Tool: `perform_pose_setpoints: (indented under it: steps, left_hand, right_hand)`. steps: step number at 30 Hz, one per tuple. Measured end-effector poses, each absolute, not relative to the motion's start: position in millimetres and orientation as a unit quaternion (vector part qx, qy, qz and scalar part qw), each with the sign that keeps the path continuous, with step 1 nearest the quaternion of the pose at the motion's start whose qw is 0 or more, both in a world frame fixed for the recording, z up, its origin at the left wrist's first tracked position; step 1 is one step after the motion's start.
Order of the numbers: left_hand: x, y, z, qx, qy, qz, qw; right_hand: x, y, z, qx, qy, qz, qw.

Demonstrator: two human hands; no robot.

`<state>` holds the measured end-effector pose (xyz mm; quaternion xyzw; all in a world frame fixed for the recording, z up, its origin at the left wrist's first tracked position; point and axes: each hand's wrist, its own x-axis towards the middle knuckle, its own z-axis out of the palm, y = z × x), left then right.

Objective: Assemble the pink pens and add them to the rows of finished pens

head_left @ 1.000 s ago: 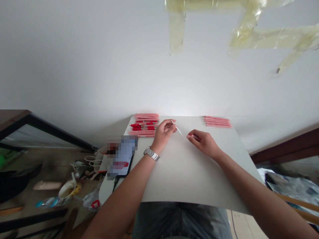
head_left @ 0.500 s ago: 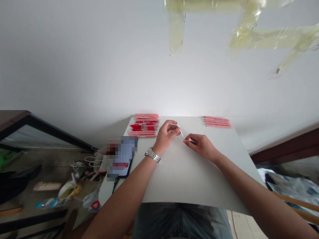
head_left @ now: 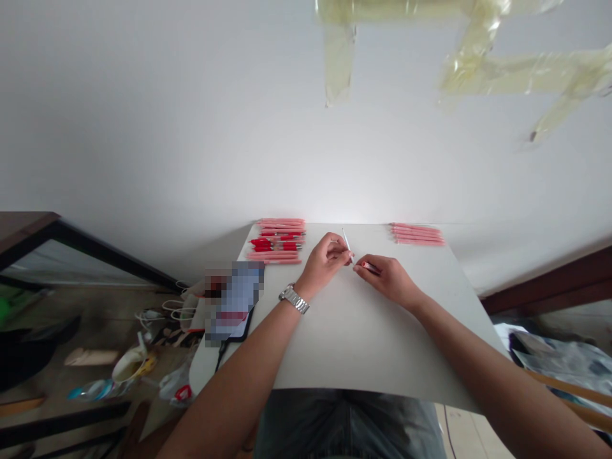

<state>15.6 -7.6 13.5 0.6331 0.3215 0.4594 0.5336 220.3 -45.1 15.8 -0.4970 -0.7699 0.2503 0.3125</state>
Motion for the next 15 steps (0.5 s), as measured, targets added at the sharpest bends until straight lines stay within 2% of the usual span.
perform_pose_setpoints:
  steps: [3, 10, 15]
  left_hand:
    - [12.9, -7.3, 15.2, 0.657, 0.347, 0.462, 0.484]
    - [8.2, -10.3, 21.2, 0.742, 0.456, 0.419, 0.257]
    - [6.1, -9.0, 18.1, 0.762, 0.49, 0.387, 0.171]
  right_hand:
    - [222.2, -43.9, 15.6, -0.501, -0.767, 0.245, 0.317]
    - [226.0, -41.7, 13.4, -0.515, -0.757, 0.236, 0.326]
    - [225.4, -41.8, 13.4, -0.516, -0.754, 0.235, 0.333]
